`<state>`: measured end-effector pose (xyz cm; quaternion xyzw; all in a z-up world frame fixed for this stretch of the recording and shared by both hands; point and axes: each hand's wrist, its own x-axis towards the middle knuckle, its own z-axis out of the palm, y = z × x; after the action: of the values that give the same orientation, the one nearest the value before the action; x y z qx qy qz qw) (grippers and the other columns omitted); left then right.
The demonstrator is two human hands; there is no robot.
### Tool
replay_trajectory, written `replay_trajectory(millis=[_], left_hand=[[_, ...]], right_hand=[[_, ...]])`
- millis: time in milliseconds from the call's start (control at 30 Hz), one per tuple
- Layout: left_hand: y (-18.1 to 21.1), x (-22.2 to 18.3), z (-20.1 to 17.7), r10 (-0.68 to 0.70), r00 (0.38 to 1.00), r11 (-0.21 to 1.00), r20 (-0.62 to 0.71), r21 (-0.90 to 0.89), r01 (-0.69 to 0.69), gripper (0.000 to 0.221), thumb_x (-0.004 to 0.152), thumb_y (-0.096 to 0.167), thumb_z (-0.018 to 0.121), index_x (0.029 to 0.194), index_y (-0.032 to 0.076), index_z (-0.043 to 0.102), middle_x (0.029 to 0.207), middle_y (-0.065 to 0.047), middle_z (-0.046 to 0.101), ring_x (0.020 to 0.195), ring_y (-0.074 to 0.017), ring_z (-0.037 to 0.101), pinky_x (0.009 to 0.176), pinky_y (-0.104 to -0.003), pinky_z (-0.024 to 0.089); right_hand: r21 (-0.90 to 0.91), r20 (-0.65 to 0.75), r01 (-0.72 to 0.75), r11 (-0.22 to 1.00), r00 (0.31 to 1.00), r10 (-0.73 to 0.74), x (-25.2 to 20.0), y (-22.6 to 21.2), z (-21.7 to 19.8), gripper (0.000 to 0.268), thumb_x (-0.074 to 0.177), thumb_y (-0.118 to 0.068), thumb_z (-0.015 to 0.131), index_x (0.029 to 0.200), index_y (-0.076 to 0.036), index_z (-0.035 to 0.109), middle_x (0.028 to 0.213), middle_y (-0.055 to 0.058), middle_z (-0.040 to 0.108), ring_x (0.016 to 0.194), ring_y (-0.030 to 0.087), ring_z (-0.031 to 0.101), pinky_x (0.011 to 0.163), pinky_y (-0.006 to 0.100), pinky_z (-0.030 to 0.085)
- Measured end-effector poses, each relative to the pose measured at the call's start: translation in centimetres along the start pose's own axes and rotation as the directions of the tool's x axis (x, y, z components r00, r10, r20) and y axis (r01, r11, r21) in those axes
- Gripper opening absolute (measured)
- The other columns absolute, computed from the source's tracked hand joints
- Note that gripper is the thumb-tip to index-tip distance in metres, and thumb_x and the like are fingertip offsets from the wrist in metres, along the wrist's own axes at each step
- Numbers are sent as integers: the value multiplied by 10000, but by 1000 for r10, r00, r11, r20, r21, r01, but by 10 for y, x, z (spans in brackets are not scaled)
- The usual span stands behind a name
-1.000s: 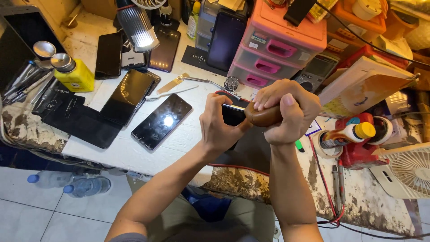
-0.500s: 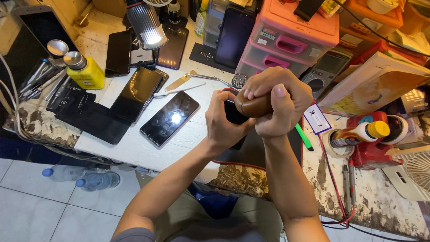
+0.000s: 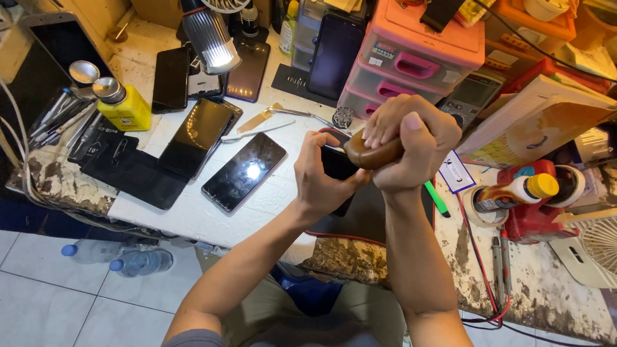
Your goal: Testing mobile phone functionality, checking screens, and handling cash at a repair station.
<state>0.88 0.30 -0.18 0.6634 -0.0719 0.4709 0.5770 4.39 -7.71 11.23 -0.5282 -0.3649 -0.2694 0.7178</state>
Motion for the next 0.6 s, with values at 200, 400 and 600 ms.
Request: replay_trajectory(millis=[200, 400, 600], left_hand=[[7, 2, 1, 7, 1000, 1000, 6, 5, -7, 536, 741, 371, 899, 994, 52, 551, 822, -67, 481, 704, -315, 620, 730, -325, 542], [1, 0, 2, -30, 999, 999, 16, 20, 30, 553, 731, 421, 892, 976, 70, 543, 837, -65, 516, 717, -239, 624, 726, -295, 521], [-16, -8, 3, 21, 999, 1000, 25, 9, -22, 633, 682, 474, 921, 987, 73, 537, 846, -65, 529, 723, -235, 625, 710, -306, 523]], right_hand=[[35, 133, 13, 999, 991, -18, 14, -16, 29, 361, 947, -138, 475, 611, -11, 508, 402, 33, 319, 332, 76, 358, 342, 217, 377], [-97, 3, -72, 993, 997, 72, 8, -24, -19, 395, 979, -213, 444, 609, -75, 464, 492, 70, 421, 428, 145, 472, 440, 221, 400], [-234, 136, 28, 972, 991, 4, 1, -12, -10, 388, 930, -180, 513, 561, -62, 540, 441, 38, 427, 362, 108, 430, 361, 215, 380]])
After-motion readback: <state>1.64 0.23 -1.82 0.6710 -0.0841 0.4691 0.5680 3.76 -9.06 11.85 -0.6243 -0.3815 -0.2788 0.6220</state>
